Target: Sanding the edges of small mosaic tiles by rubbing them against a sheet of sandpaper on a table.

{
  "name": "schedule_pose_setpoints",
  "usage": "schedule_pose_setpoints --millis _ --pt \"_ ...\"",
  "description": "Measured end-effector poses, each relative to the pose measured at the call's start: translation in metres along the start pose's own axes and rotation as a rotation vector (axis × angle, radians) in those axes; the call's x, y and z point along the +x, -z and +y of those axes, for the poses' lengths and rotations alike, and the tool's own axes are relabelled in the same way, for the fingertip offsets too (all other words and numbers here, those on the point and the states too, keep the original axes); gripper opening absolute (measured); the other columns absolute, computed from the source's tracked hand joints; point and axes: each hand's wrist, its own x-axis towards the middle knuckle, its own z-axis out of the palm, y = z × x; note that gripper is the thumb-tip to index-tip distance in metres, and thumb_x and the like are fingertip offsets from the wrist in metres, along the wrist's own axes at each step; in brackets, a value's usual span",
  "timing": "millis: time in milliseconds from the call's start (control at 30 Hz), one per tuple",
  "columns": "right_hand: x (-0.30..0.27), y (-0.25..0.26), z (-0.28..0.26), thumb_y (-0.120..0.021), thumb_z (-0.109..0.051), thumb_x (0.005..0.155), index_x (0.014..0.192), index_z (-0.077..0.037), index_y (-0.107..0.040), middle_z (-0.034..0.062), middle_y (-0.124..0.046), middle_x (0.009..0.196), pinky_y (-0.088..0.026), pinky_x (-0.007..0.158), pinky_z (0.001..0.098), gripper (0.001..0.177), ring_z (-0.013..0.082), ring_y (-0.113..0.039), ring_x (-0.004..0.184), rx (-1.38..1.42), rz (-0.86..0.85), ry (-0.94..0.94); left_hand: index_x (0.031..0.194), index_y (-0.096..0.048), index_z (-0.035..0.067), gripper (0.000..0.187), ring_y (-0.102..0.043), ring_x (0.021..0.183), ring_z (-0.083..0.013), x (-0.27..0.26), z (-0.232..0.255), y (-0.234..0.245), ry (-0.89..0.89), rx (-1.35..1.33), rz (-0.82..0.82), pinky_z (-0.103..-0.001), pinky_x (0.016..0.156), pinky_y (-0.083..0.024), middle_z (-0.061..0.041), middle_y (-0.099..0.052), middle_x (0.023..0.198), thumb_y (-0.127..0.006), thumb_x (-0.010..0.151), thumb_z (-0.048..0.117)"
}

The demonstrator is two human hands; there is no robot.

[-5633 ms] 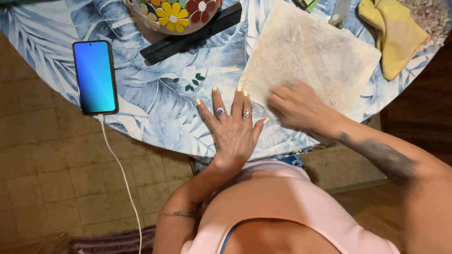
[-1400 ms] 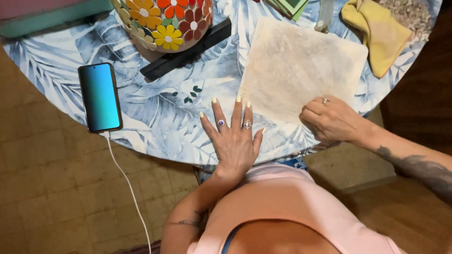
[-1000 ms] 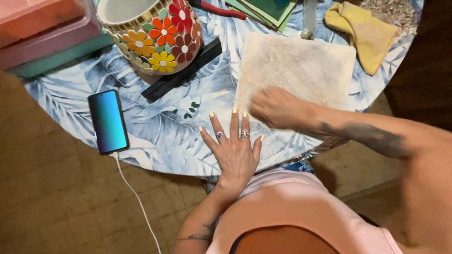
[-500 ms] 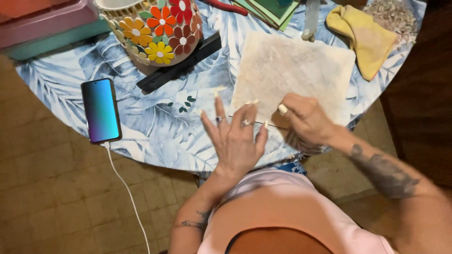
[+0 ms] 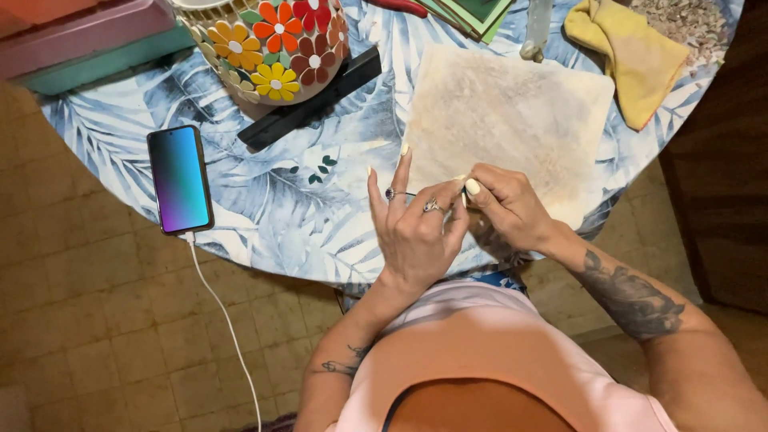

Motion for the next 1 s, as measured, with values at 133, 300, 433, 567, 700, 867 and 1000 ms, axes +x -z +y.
schedule_pose_setpoints --millis 133,300,433,567,700,867,1000 --pt "-0.002 0.009 -0.002 -0.039 -0.019 0.089 0.068 -0.007 -0.046 0.0044 -0.038 0.057 -0.038 0.049 0.0280 0.025 0.0226 -0.045 0.053 -0.088 -0.019 0.043 0.083 -0.066 0.008 0.015 -0.048 0.107 -0.0392 -0.006 -0.001 0.002 -0.002 -0.012 -0.016 -0.063 0.091 -0.021 -0.009 -0.065 0.076 -0.061 0.069 0.011" --pt "-0.033 0.042 0.038 -0.048 -0.017 0.080 0.070 -0.006 -0.047 0.0090 -0.043 0.064 -0.043 0.055 0.0315 0.015 0.0251 -0.051 0.063 -0.910 -0.147 0.308 0.098 -0.060 0.009 0.030 -0.037 0.115 -0.0360 -0.021 -0.008 0.017 0.067 0.196 -0.325 -0.061 0.093 -0.011 -0.010 -0.056 0.107 -0.057 0.077 0.029" --pt "-0.026 0.039 0.041 -0.045 -0.020 0.080 0.069 -0.010 -0.047 0.0079 -0.043 0.063 -0.041 0.052 0.0342 0.015 0.0258 -0.049 0.058 -0.947 -0.236 0.384 0.107 -0.056 0.008 0.045 -0.041 0.112 -0.0351 -0.038 -0.026 0.009 0.005 0.259 -0.320 -0.059 0.093 -0.016 -0.013 -0.052 0.112 -0.061 0.072 0.036" --pt "0.024 0.000 0.033 -0.042 -0.020 0.082 0.070 -0.012 -0.046 0.0053 -0.041 0.062 -0.039 0.049 0.0335 0.016 0.0251 -0.048 0.056 -0.877 -0.157 0.561 0.107 -0.056 0.006 0.047 -0.041 0.112 -0.0353 -0.043 -0.032 0.004 -0.058 0.263 -0.329 -0.055 0.096 -0.019 -0.015 -0.052 0.113 -0.061 0.072 0.037" --pt "0.084 -0.030 0.049 -0.041 -0.021 0.084 0.071 -0.012 -0.045 0.0034 -0.039 0.062 -0.038 0.048 0.0317 0.016 0.0224 -0.047 0.056 -0.865 0.001 0.684 0.105 -0.058 0.007 0.046 -0.041 0.112 -0.0340 -0.043 -0.031 0.003 -0.066 0.280 -0.330 -0.054 0.097 -0.020 -0.014 -0.052 0.111 -0.063 0.071 0.038" --pt "0.028 0.007 0.035 -0.037 -0.019 0.084 0.069 -0.012 -0.044 0.0046 -0.039 0.062 -0.037 0.048 0.0346 0.019 0.0257 -0.046 0.057 -0.792 -0.163 0.655 0.105 -0.057 0.006 0.045 -0.042 0.110 -0.0355 -0.042 -0.031 0.006 -0.072 0.258 -0.337 -0.055 0.096 -0.020 -0.015 -0.052 0.111 -0.062 0.071 0.036" --pt "-0.032 0.059 0.055 -0.033 -0.016 0.082 0.070 -0.010 -0.045 0.0052 -0.039 0.064 -0.037 0.049 0.0342 0.018 0.0253 -0.045 0.059 -0.895 -0.303 0.589 0.104 -0.057 0.005 0.044 -0.042 0.109 -0.0366 -0.041 -0.032 0.005 -0.080 0.247 -0.326 -0.056 0.096 -0.021 -0.017 -0.052 0.110 -0.063 0.071 0.034"
